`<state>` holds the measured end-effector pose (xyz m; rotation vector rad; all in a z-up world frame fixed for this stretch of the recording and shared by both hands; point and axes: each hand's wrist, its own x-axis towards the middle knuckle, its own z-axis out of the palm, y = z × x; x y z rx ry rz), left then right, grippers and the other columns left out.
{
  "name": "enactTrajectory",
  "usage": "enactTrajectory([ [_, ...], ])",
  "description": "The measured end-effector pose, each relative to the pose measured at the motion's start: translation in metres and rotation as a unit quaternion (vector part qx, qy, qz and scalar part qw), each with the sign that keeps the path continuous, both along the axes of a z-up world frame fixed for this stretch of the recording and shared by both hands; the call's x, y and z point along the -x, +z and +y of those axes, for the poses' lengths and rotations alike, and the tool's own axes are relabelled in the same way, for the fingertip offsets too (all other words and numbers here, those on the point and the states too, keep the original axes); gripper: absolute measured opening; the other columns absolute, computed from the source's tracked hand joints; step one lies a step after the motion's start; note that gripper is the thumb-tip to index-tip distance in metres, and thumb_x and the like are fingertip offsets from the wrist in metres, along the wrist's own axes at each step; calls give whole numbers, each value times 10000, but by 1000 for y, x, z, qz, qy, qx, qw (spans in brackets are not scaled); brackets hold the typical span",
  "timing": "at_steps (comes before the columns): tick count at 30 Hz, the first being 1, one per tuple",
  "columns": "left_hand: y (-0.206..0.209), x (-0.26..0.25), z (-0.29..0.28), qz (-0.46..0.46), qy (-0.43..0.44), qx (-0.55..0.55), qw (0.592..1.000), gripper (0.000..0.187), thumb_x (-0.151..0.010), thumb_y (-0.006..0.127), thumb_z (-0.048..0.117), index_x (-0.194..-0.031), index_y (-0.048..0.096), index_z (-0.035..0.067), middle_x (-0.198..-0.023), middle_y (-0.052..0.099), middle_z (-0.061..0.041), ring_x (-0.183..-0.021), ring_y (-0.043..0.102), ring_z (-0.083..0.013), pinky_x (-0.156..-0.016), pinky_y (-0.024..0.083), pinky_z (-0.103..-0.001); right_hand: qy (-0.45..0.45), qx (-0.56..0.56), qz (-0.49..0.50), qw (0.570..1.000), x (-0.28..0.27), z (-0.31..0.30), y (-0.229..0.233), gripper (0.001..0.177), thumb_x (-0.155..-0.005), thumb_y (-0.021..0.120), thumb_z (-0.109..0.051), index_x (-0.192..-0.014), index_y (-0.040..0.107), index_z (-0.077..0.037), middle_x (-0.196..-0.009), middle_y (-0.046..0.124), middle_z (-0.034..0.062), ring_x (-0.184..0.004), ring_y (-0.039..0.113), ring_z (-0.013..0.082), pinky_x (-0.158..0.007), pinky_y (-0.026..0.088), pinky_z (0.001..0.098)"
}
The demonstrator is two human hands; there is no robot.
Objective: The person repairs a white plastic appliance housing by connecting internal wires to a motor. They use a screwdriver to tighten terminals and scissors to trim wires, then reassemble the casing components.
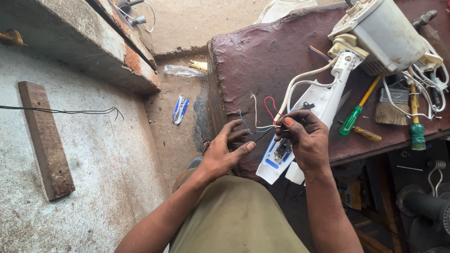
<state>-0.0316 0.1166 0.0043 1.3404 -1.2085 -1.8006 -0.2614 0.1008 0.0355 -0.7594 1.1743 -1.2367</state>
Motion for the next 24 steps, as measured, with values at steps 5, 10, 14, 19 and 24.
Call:
enactTrajectory([
  [5,1,16,-8,202,90,-101,970,915,-821,781,311,-1532,271,44,-1416,597,-171,-1253,628,-254,-1009,545,-407,22,11,39,999,-6,6,0,160,-964,708,-85,-1063,671,36,-960,735,148,-795,729,202,-709,644,352],
  [10,-3,23,-16,191,133,6,973,631,-1009,624,303,-1511,413,-14,-1366,663,-181,-1258,626,-237,-1101,499,-366,52,16,98,994,-13,11,-1,153,-963,710,-91,-1040,687,39,-930,743,130,-785,735,186,-710,649,341],
  [14,1,28,-18,91,148,133,976,474,-1092,492,308,-1458,553,14,-1374,670,-122,-1309,609,-191,-1130,479,-329,71,13,121,990,-15,15,-3,159,-958,715,-93,-1044,701,40,-921,749,124,-794,739,178,-719,647,329],
  [19,7,35,-24,-6,106,273,956,338,-1096,519,290,-1280,652,40,-1162,714,-122,-1036,694,-202,-895,551,-339,74,19,136,988,-13,15,-3,165,-958,719,-102,-1043,705,39,-907,745,119,-795,741,167,-719,651,322],
  [24,-1,42,-33,-48,70,312,946,300,-1098,524,297,-1043,649,30,-911,665,-113,-795,669,-192,-720,541,-358,39,47,107,992,-3,15,2,170,-977,722,-110,-1056,698,39,-917,746,111,-785,737,155,-725,637,300],
])
